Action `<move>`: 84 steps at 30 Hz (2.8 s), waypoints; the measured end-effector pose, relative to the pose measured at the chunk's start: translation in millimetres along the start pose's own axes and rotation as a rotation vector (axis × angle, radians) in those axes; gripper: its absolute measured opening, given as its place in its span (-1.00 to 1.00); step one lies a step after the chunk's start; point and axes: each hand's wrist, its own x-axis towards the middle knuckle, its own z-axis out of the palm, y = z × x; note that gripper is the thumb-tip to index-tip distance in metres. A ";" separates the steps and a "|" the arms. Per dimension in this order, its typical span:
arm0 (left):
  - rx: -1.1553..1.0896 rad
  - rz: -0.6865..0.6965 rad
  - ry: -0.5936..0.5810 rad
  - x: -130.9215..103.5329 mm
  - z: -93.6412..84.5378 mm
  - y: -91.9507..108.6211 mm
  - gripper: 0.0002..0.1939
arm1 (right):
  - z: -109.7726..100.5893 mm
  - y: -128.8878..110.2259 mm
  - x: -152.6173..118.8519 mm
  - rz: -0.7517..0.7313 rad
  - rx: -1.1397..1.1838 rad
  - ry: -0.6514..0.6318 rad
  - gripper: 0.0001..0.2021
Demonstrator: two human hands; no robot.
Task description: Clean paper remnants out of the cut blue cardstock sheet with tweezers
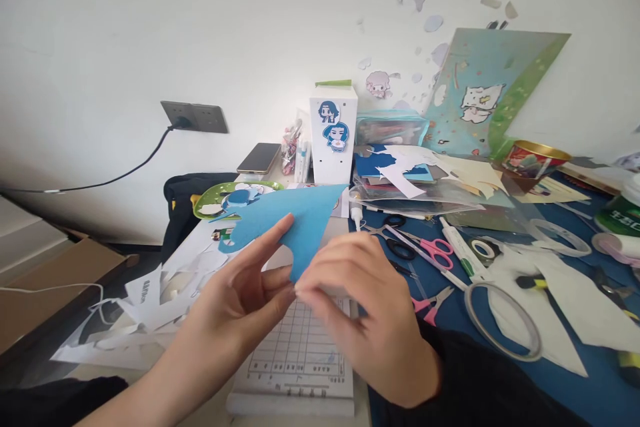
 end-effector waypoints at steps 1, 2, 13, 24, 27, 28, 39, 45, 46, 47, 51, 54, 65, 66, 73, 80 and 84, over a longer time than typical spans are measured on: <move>-0.007 -0.020 -0.011 -0.3 0.0 -0.1 -0.31 | -0.3 0.8 2.1 0.079 0.013 -0.032 -0.89; -0.016 -0.040 -0.023 -0.9 0.1 -0.2 -0.30 | -0.7 1.8 4.2 0.148 0.025 -0.071 -0.90; -0.083 -0.141 -0.050 -1.9 0.4 -0.1 -0.23 | -16.6 7.4 12.4 0.272 0.020 -0.331 -0.91; -0.070 -0.156 -0.014 -2.8 0.9 -0.6 -0.26 | -15.1 7.8 12.8 0.197 -0.042 -0.311 -0.92; -0.066 -0.154 -0.023 -3.3 0.4 -0.6 -0.26 | -14.1 8.8 11.8 0.161 -0.065 -0.292 -0.91; -0.065 -0.151 -0.025 -3.4 0.1 -0.5 -0.26 | -13.7 9.0 11.5 0.147 -0.075 -0.285 -0.91; -0.075 -0.147 -0.032 -2.5 0.9 2.0 -0.21 | -7.6 8.9 8.0 0.034 -0.161 -0.191 -0.91; -0.086 -0.134 -0.030 -4.1 0.7 1.7 -0.25 | -6.3 10.6 6.2 0.007 -0.186 -0.173 -0.91; -0.086 -0.130 -0.031 -3.8 0.7 1.4 -0.25 | -6.0 10.7 6.0 0.002 -0.190 -0.165 -0.90; -0.083 -0.126 -0.029 -3.5 0.7 1.1 -0.25 | -5.6 10.8 5.8 -0.004 -0.195 -0.156 -0.90; -0.083 -0.114 -0.027 -2.5 0.8 0.0 -0.25 | -3.7 10.8 5.3 -0.018 -0.215 -0.129 -0.89; -0.095 -0.111 -0.028 -3.4 0.5 -0.5 -0.26 | -2.8 10.1 5.3 -0.022 -0.227 -0.124 -0.88; -0.047 -0.135 0.034 -2.5 3.5 4.7 -0.26 | -2.0 9.8 3.2 -0.030 -0.254 -0.115 -0.90; -0.039 -0.130 0.041 -2.9 3.3 4.3 -0.26 | -2.7 10.0 3.3 -0.019 -0.242 -0.123 -0.91; -0.004 -0.125 0.061 -2.7 1.2 2.3 -0.28 | -4.3 10.2 3.9 0.038 -0.210 -0.114 -0.91; -0.002 -0.152 0.036 -3.5 3.4 5.0 -0.29 | -3.2 10.7 3.0 0.071 -0.164 -0.104 -0.91; -0.006 -0.143 0.031 -3.5 2.0 2.8 -0.30 | -3.8 12.1 2.6 0.093 -0.139 -0.133 -0.91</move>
